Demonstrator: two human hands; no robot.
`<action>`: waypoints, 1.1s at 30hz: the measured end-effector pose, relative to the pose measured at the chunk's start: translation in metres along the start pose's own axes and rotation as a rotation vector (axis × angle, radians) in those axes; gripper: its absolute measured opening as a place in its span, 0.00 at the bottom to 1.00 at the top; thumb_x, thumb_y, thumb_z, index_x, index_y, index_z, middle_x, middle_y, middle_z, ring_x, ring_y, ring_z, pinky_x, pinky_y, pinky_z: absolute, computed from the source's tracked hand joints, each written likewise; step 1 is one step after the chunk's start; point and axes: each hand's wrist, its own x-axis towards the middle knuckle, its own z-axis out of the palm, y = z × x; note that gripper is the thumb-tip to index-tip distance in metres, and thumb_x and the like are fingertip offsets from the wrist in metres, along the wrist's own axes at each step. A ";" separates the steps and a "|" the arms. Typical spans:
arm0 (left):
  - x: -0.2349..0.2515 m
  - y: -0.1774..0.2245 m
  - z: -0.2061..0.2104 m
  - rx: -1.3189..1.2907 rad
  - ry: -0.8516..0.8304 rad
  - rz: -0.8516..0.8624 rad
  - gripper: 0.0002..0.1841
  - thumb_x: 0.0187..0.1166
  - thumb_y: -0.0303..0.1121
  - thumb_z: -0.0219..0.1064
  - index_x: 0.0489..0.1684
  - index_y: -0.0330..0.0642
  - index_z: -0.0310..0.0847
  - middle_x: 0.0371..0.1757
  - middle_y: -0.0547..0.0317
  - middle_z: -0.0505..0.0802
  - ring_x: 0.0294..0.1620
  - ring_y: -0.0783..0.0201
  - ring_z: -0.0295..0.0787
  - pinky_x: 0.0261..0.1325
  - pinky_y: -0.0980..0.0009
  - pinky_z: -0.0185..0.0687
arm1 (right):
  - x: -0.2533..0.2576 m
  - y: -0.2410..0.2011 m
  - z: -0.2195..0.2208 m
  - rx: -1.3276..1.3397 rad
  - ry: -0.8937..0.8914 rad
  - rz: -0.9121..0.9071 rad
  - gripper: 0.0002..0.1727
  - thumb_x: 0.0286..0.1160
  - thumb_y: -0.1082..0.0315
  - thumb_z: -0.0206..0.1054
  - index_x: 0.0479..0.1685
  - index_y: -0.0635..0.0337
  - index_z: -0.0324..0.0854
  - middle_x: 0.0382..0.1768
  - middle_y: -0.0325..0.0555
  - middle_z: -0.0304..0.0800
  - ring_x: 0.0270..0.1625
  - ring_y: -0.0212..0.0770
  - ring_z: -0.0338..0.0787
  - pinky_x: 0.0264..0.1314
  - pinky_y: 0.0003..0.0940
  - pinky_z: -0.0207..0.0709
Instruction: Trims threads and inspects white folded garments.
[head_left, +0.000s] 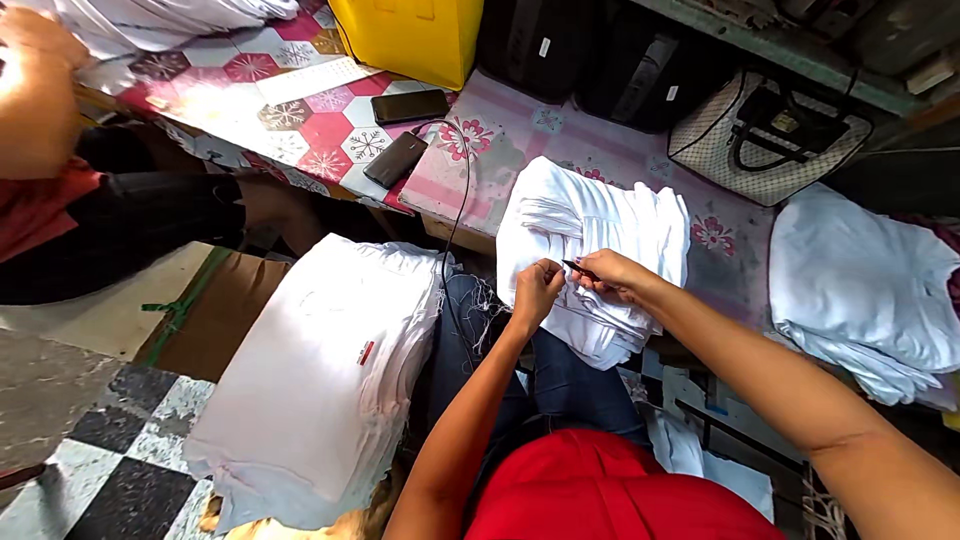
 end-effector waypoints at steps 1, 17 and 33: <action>-0.001 -0.002 -0.001 0.014 0.003 -0.005 0.09 0.82 0.25 0.63 0.45 0.25 0.86 0.31 0.48 0.92 0.30 0.65 0.91 0.42 0.68 0.89 | 0.000 0.002 0.002 -0.008 0.022 -0.018 0.19 0.96 0.62 0.47 0.41 0.62 0.81 0.16 0.30 0.71 0.14 0.22 0.63 0.18 0.18 0.56; 0.012 0.014 0.002 -0.042 -0.046 -0.150 0.09 0.85 0.24 0.60 0.50 0.24 0.82 0.31 0.49 0.90 0.27 0.67 0.88 0.39 0.69 0.87 | -0.013 0.006 -0.007 0.035 0.001 0.016 0.23 0.98 0.58 0.43 0.43 0.60 0.80 0.16 0.31 0.73 0.13 0.22 0.63 0.17 0.18 0.55; 0.008 0.010 0.003 -0.125 -0.030 -0.141 0.08 0.87 0.24 0.60 0.51 0.26 0.81 0.30 0.52 0.90 0.27 0.69 0.88 0.38 0.71 0.88 | 0.007 0.005 -0.004 0.050 -0.008 0.052 0.20 0.97 0.58 0.46 0.41 0.59 0.79 0.15 0.32 0.73 0.10 0.22 0.60 0.13 0.18 0.52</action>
